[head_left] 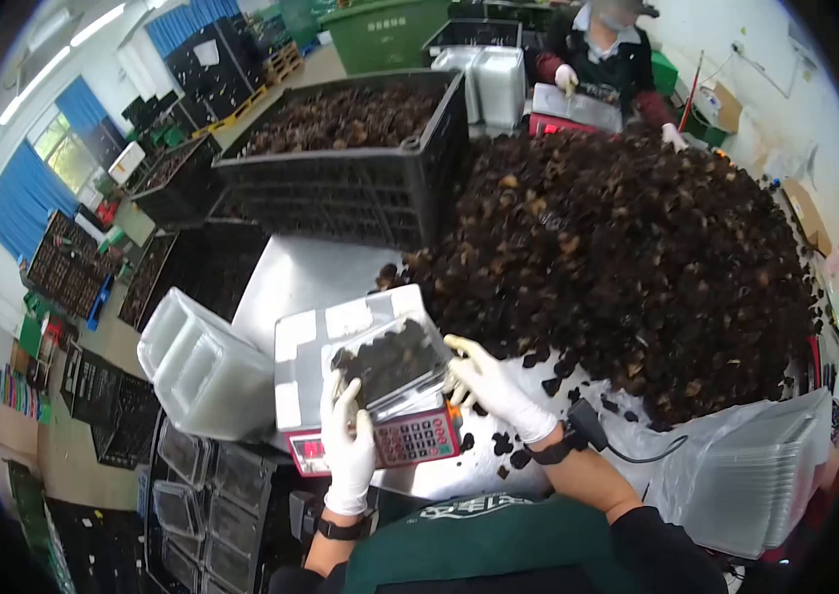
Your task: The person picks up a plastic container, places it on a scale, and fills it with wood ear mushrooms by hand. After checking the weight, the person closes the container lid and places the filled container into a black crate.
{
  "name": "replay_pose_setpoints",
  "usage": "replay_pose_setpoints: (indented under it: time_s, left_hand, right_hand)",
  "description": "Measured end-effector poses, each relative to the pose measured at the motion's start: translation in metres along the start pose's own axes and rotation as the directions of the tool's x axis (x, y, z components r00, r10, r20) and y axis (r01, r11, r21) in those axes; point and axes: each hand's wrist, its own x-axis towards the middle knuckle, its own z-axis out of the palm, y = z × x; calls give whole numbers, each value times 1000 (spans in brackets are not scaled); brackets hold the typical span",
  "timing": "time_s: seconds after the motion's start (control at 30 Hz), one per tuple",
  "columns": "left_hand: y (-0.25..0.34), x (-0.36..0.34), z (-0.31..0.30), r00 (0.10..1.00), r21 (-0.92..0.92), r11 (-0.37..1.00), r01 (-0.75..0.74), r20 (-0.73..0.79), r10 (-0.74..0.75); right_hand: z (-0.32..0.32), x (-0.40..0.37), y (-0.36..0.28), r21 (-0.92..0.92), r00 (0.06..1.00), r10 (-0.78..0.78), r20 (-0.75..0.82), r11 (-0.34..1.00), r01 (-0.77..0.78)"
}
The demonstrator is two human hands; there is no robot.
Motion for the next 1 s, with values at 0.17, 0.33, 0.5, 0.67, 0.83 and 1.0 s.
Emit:
replay_pose_setpoints:
  time_s: [0.17, 0.33, 0.5, 0.67, 0.83, 1.0]
  left_hand:
    - [-30, -4, 16, 980, -205, 971, 122, -128, -150]
    - [-20, -8, -16, 954, -217, 929, 301, 70, -293]
    - [-11, -11, -23, 884, -418, 780, 465, 168, -437]
    - [-24, -22, -7, 921, -498, 784, 370, 90, -378]
    - [-38, -32, 8, 901, -735, 594, 328, 55, -429]
    - [-20, -43, -3, 894, -768, 566, 299, 18, -448]
  right_hand:
    - [-9, 8, 7, 59, 997, -24, 67, 998, 20]
    - [3, 9, -7, -62, 999, 35, 1, 997, -35]
    - [6, -4, -22, -200, 996, 61, 60, 979, -48]
    - [-5, 7, 3, -181, 999, 28, 23, 983, -23]
    - [10, -6, -2, -7, 1000, -24, 11, 1000, 24]
    - [10, -21, -1, -56, 999, -33, 17, 998, 34]
